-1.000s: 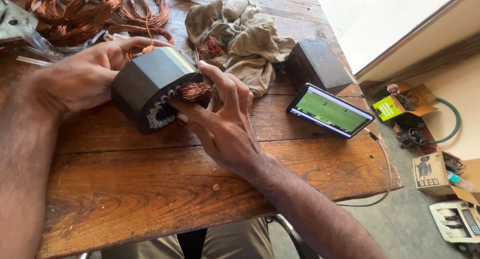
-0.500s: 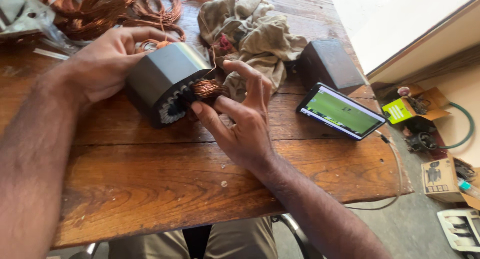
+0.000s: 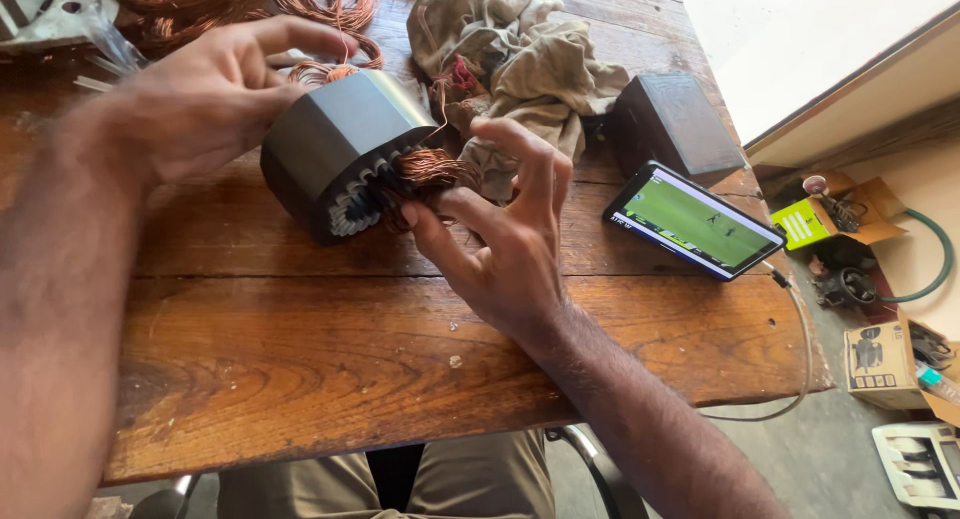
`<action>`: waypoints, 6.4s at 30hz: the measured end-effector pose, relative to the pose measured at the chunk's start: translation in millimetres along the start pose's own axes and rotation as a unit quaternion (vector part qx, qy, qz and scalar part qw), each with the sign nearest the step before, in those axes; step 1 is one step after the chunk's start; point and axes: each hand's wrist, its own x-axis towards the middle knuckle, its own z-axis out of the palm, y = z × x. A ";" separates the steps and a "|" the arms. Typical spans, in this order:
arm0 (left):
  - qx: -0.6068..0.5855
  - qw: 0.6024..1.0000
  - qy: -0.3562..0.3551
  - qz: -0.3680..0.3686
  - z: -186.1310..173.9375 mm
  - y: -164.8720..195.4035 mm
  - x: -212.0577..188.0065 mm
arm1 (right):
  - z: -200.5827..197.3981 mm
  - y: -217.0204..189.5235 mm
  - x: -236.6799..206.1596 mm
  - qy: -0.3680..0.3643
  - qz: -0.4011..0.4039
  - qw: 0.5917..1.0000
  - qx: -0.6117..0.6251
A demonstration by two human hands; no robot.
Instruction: The person winds copper wire by hand into the slots of a cylindrical stator core. The left hand holds the stator while the right hand guides and pushes the wire into place. A tablet playing a video is visible on the table but not used in the task.
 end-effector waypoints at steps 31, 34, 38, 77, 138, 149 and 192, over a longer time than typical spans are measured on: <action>-0.008 0.998 -0.060 -0.024 5.8 -15.5 9.9 | 25.5 3.3 20.4 0.085 -0.181 0.970 -0.135; -0.033 0.998 -0.056 0.000 1.8 -19.3 8.8 | 23.3 3.4 17.8 0.077 -0.159 0.980 -0.091; -0.068 0.994 -0.080 0.019 -1.6 -22.5 9.6 | 16.3 3.4 15.2 0.044 -0.130 0.989 -0.054; -0.039 0.994 -0.102 -0.025 -17.2 -20.4 -3.6 | 4.6 6.9 21.8 0.015 -0.102 0.994 -0.028; 0.471 0.872 0.126 0.030 6.0 -40.2 -5.0 | 4.7 7.5 -3.8 -0.043 -0.136 0.989 -0.038; 0.394 0.910 0.131 0.011 4.4 -43.5 -6.9 | 8.6 7.6 -3.7 -0.053 -0.137 0.989 -0.001; 0.326 0.934 0.125 -0.080 20.8 -11.9 -18.9 | 4.4 2.8 -3.5 -0.067 -0.114 0.988 -0.085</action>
